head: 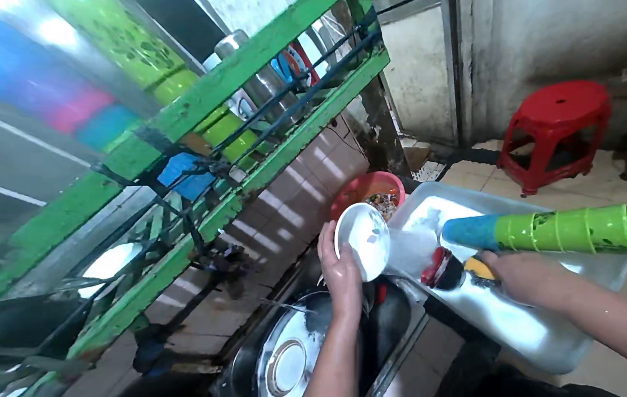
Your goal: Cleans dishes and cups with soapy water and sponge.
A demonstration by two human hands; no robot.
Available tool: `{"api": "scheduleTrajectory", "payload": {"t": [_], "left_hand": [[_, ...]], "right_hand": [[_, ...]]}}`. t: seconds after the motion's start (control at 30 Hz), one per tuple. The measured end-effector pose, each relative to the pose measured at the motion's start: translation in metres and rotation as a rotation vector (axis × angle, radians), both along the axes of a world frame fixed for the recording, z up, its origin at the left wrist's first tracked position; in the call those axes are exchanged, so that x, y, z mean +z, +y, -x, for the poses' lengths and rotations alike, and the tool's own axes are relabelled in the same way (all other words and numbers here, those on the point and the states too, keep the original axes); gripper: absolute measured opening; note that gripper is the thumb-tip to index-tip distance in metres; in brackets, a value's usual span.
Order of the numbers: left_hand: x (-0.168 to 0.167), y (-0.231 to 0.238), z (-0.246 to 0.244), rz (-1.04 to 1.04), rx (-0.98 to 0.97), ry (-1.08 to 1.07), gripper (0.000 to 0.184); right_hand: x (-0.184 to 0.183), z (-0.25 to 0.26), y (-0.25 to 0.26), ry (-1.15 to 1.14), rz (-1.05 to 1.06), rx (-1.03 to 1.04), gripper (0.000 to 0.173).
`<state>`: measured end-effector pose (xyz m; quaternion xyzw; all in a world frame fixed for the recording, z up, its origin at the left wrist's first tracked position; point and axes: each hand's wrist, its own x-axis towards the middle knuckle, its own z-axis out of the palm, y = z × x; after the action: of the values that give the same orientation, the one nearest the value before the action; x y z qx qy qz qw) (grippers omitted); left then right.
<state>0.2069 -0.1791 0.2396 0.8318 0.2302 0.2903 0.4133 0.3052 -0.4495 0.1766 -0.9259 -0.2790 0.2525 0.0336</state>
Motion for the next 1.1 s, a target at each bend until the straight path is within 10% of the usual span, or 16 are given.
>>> {"api": "scheduleTrajectory", "payload": {"t": [0.2,0.47,0.73,0.9,1.1], "left_hand": [[-0.031,0.053,0.05,-0.466,0.061,0.053,0.046],[-0.132,0.123,0.188,-0.11,0.36,0.898,0.047],[-0.201,0.117,0.226,0.088,0.566,0.713,0.057],[-0.234,0.126,0.236,0.561,0.776,0.491,0.058],[-0.207,0.112,0.226,0.834,0.812,0.095,0.054]], "right_hand": [[0.002,0.0,-0.001,0.006,0.015,0.01,0.051],[0.0,0.001,0.0,-0.029,0.048,0.013,0.049],[-0.006,-0.001,0.001,-0.073,0.079,0.012,0.055],[-0.005,-0.001,0.001,-0.05,0.08,-0.017,0.054],[-0.011,-0.002,0.002,-0.073,0.076,-0.028,0.057]]}}
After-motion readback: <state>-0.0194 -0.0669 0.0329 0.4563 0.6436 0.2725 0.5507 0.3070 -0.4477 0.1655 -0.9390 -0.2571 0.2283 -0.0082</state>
